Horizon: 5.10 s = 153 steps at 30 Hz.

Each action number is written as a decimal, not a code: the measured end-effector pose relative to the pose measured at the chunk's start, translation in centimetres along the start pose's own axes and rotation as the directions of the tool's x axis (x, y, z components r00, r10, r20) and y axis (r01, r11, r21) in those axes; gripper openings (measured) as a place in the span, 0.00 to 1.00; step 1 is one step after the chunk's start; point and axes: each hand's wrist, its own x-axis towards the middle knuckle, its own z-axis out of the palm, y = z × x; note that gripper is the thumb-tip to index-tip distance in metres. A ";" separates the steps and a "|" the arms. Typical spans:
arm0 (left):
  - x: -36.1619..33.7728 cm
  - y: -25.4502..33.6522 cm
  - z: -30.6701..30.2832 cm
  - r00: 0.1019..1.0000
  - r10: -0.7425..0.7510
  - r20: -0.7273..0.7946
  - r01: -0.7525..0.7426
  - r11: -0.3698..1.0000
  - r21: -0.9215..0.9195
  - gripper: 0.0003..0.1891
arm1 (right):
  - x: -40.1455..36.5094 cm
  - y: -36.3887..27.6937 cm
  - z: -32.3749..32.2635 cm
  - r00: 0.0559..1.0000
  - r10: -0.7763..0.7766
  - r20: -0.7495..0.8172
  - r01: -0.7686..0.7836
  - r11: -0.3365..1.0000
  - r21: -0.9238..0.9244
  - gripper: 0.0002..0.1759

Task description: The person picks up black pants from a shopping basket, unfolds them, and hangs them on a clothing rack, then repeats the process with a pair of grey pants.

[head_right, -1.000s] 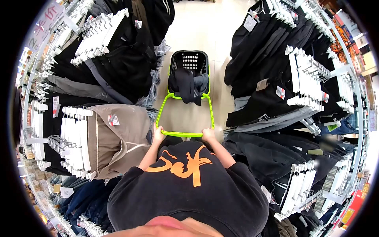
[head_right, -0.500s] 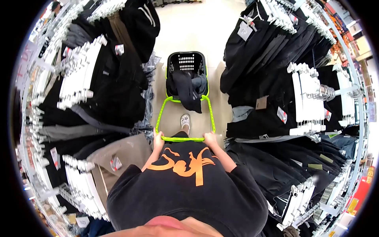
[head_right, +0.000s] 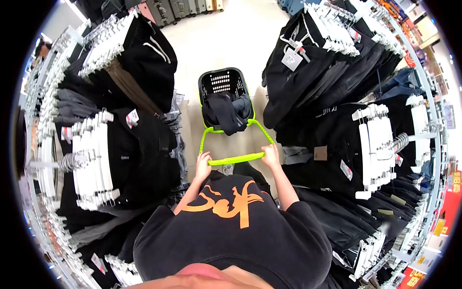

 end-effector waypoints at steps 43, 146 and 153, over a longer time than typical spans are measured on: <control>47.8 -4.6 -10.1 0.998 -0.057 -0.010 0.054 0.975 -0.217 0.04 | 46.9 -2.4 0.9 0.665 0.684 -0.301 -0.439 0.684 0.583 0.43; 18.6 25.1 -10.1 -0.592 0.536 0.602 -0.300 0.547 -0.782 0.49 | 6.5 -24.1 -5.8 -0.281 0.937 -0.206 -0.088 0.189 0.978 0.23; 18.0 27.6 -5.8 -0.529 0.519 0.672 -0.249 0.662 -0.707 0.35 | 6.5 -21.5 -7.4 -0.586 0.762 0.277 0.310 -0.105 0.945 0.16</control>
